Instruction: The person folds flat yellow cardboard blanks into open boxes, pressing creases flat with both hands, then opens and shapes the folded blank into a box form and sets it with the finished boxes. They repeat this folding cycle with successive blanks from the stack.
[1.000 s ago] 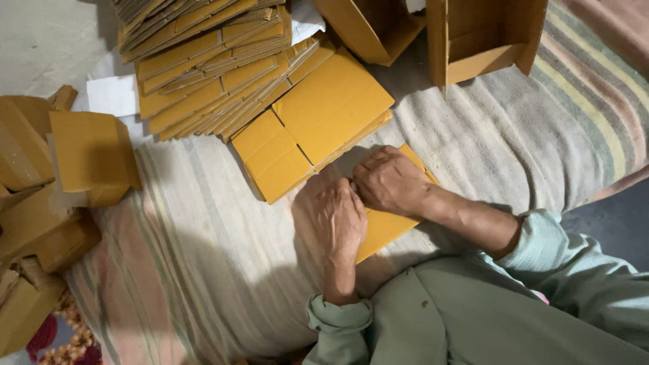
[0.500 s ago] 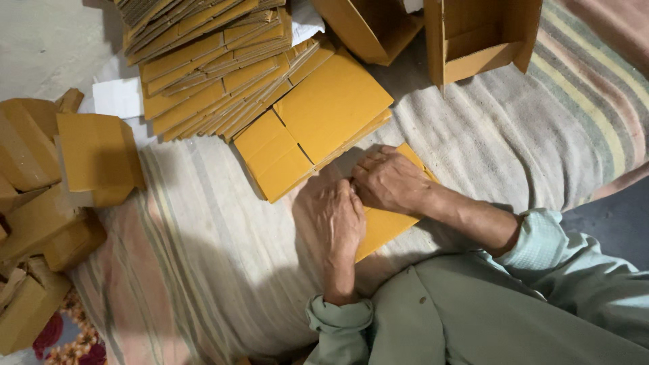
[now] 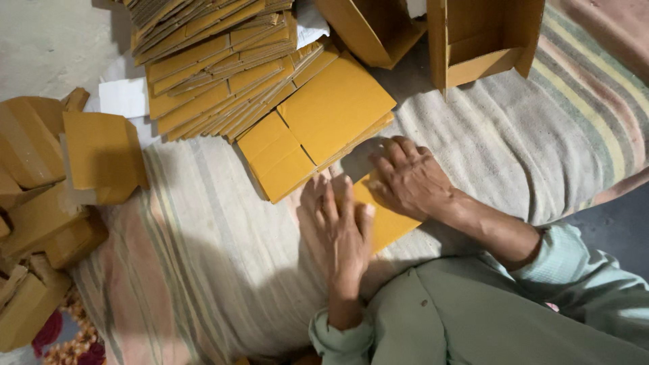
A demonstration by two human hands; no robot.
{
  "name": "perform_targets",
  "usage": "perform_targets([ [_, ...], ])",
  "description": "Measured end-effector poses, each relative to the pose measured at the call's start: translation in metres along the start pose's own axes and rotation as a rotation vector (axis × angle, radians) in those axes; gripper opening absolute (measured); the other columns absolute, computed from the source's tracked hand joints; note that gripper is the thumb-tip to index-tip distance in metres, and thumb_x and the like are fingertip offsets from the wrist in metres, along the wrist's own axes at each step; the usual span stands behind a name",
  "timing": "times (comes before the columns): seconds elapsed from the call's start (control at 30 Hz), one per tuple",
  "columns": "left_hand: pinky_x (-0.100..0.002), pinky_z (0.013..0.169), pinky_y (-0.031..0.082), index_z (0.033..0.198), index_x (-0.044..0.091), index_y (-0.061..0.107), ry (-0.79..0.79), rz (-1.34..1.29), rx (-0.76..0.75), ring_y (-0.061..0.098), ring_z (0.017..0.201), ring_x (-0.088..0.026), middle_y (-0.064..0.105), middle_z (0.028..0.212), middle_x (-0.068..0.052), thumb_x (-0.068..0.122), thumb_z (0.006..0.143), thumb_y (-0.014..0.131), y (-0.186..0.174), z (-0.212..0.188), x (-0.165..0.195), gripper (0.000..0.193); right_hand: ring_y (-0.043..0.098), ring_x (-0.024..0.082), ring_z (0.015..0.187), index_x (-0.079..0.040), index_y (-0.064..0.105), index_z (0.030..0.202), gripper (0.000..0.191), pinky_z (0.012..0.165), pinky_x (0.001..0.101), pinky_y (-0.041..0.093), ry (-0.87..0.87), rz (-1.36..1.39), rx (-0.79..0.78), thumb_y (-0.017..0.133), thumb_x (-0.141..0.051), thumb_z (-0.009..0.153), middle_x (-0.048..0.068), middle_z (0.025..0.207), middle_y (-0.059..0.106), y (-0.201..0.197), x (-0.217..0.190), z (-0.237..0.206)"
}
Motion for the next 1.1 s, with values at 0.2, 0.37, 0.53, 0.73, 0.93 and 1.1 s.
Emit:
perform_targets([
  [0.2,-0.066,0.117,0.02,0.157,0.016,0.026,-0.052,-0.028,-0.23,0.002,0.15,-0.056,0.008,0.165,-0.023,0.048,0.059,0.096,-0.003,-0.019,0.007,0.125,0.011,0.042,0.155,-0.017,0.031,0.159,0.121,0.119,0.0614,0.008,-0.221,-0.059,-0.322,0.072,-0.075,0.061,0.022,0.166,0.019,-0.021,-0.017,-0.014],
  [0.37,-0.062,0.118,0.023,0.158,0.018,0.022,-0.107,0.038,-0.244,0.006,0.149,-0.056,0.007,0.166,-0.021,0.035,0.062,0.096,0.005,-0.018,0.008,0.122,0.009,0.04,0.156,-0.018,0.024,0.161,0.129,0.119,0.0637,0.004,-0.212,-0.137,-0.403,0.074,-0.079,0.06,0.022,0.168,0.014,-0.022,-0.027,-0.02],
  [0.53,-0.06,0.115,0.031,0.16,0.017,0.027,-0.061,-0.058,-0.238,0.015,0.151,-0.054,0.011,0.169,-0.02,0.023,0.066,0.094,0.001,-0.025,0.002,0.115,0.01,0.038,0.157,-0.021,0.022,0.162,0.127,0.122,0.0562,0.008,-0.256,-0.001,-0.366,0.082,-0.061,0.058,0.018,0.17,0.014,-0.02,-0.005,-0.028],
  [0.73,-0.057,0.116,0.036,0.158,0.015,0.033,0.057,-0.227,-0.128,0.024,0.151,-0.051,0.018,0.165,-0.022,0.016,0.063,0.094,-0.002,-0.027,-0.003,0.114,0.023,0.044,0.152,-0.004,0.022,0.161,0.1,0.122,0.0525,0.025,-0.001,0.505,-0.015,0.071,-0.049,0.086,0.028,0.165,0.022,-0.019,0.03,-0.045],
  [0.93,-0.051,0.118,0.042,0.161,0.013,0.032,0.073,-0.315,-0.092,0.029,0.154,-0.046,0.018,0.17,-0.022,0.025,0.07,0.088,0.003,-0.037,-0.018,0.108,0.038,0.038,0.145,-0.005,0.023,0.161,0.091,0.118,0.0463,0.034,0.351,0.65,-0.077,0.067,-0.038,0.089,0.024,0.155,0.037,0.002,0.035,-0.066],
  [1.1,-0.045,0.128,0.037,0.168,0.011,0.026,0.156,-0.913,0.151,0.032,0.16,-0.036,0.024,0.174,-0.018,0.065,0.1,0.053,0.012,-0.047,-0.051,0.09,0.042,0.031,0.144,-0.006,0.019,0.162,0.085,0.116,0.0417,0.034,0.358,1.023,-0.105,0.06,-0.031,0.092,0.02,0.157,0.04,-0.004,0.034,-0.061],
])
Point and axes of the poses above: each hand's wrist, its own z-axis towards the middle knuckle, its own y-axis out of the palm, x = y × z, the point moved 6 cm from there along z, towards the middle knuckle
